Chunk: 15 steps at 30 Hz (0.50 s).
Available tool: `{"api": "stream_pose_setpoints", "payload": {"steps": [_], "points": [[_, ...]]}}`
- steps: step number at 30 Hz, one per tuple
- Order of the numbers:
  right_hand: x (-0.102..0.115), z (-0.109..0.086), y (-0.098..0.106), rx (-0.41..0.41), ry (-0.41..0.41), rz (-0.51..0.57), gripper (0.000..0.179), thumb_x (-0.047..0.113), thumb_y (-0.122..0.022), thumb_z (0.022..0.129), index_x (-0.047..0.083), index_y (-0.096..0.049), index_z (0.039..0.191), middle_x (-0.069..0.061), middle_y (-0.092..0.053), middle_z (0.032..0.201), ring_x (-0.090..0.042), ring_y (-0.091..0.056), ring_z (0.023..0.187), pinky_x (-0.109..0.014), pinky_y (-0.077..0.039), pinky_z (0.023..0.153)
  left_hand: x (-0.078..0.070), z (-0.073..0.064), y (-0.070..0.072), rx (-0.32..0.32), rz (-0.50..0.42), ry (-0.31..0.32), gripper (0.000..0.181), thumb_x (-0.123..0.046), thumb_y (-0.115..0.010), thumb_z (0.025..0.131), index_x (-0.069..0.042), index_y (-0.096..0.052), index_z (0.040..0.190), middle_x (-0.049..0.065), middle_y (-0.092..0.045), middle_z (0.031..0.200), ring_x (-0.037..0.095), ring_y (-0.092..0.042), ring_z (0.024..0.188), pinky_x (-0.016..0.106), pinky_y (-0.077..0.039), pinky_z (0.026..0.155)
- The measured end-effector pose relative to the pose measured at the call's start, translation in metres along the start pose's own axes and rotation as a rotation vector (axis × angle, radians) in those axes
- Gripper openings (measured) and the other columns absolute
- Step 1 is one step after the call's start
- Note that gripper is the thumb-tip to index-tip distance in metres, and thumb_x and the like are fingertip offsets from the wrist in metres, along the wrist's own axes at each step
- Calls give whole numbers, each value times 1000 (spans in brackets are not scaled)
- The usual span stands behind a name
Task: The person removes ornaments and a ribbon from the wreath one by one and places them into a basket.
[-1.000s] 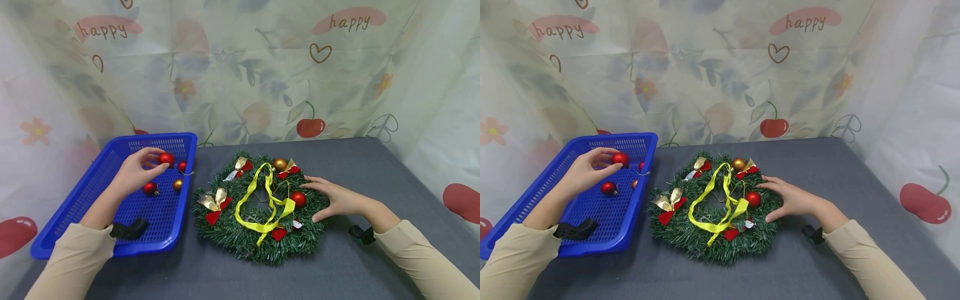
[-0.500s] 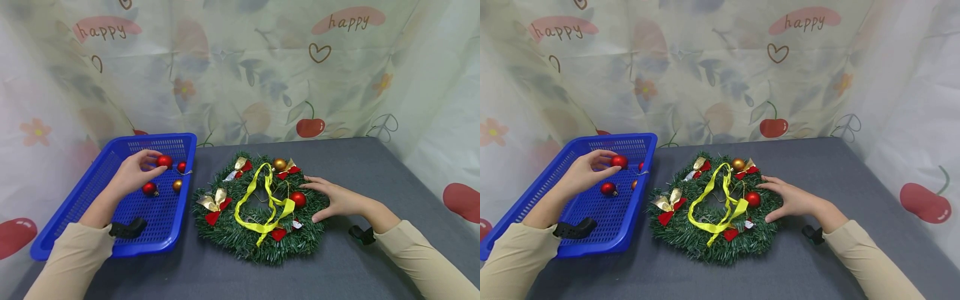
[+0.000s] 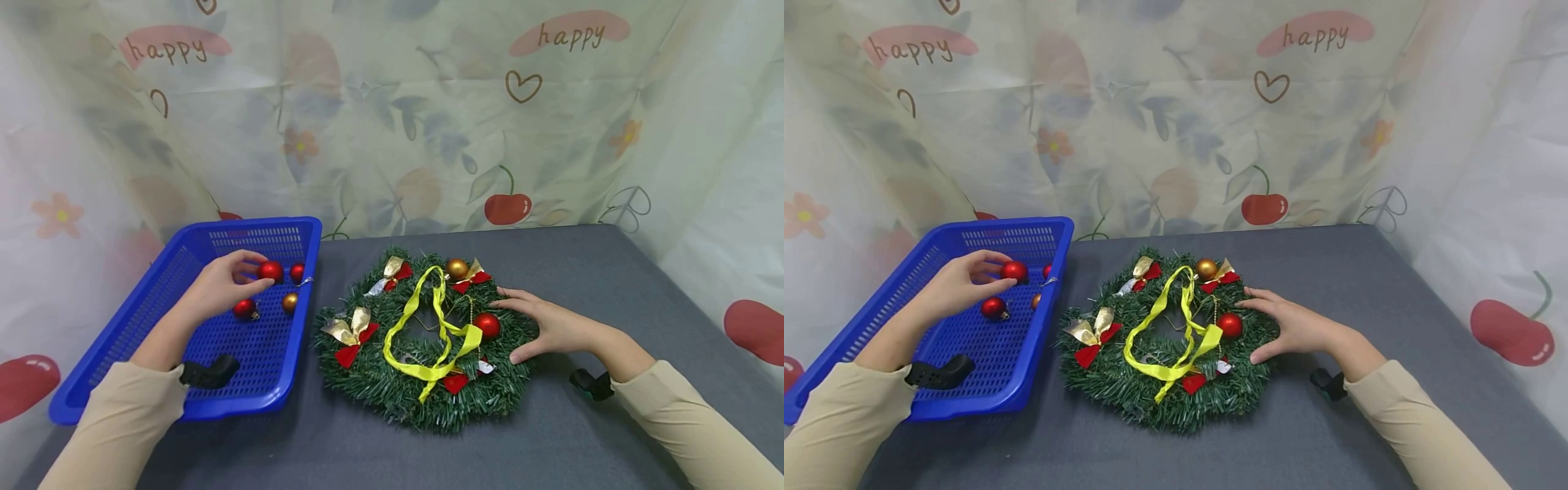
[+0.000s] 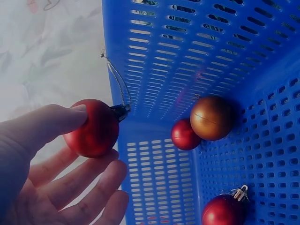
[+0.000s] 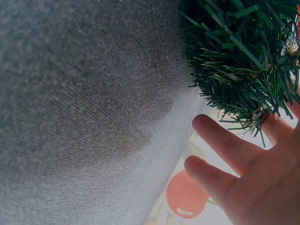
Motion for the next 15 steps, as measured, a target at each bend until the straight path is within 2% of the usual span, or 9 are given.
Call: {"api": "stream_pose_setpoints", "payload": {"steps": [9, 15], "points": [[0, 0, 0, -4, 7, -2, 82, 43, -77, 72, 9, -43, 138, -22, -20, 152, -47, -25, 136, -65, -32, 99, 0, 0, -5, 63, 31, 1, 50, -32, -61, 90, 1, -50, 126, 30, -56, 122, 42, -57, 111, 50, -52, 85], [1, 0, 0, -4, 4, -4, 82, 43, -77, 72, 8, -43, 138, -22, -20, 152, -47, -25, 135, -65, -32, 99, -2, -1, -8, 110, 15, -7, 51, -35, -59, 91, 1, -50, 127, 29, -57, 123, 41, -57, 112, 49, -52, 86]]}}
Point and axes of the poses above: each hand's wrist, its own z-axis towards the middle knuckle, its own y-axis out of the back of the hand, x = y × z, the point moved 5 cm from there along z, towards the middle knuckle
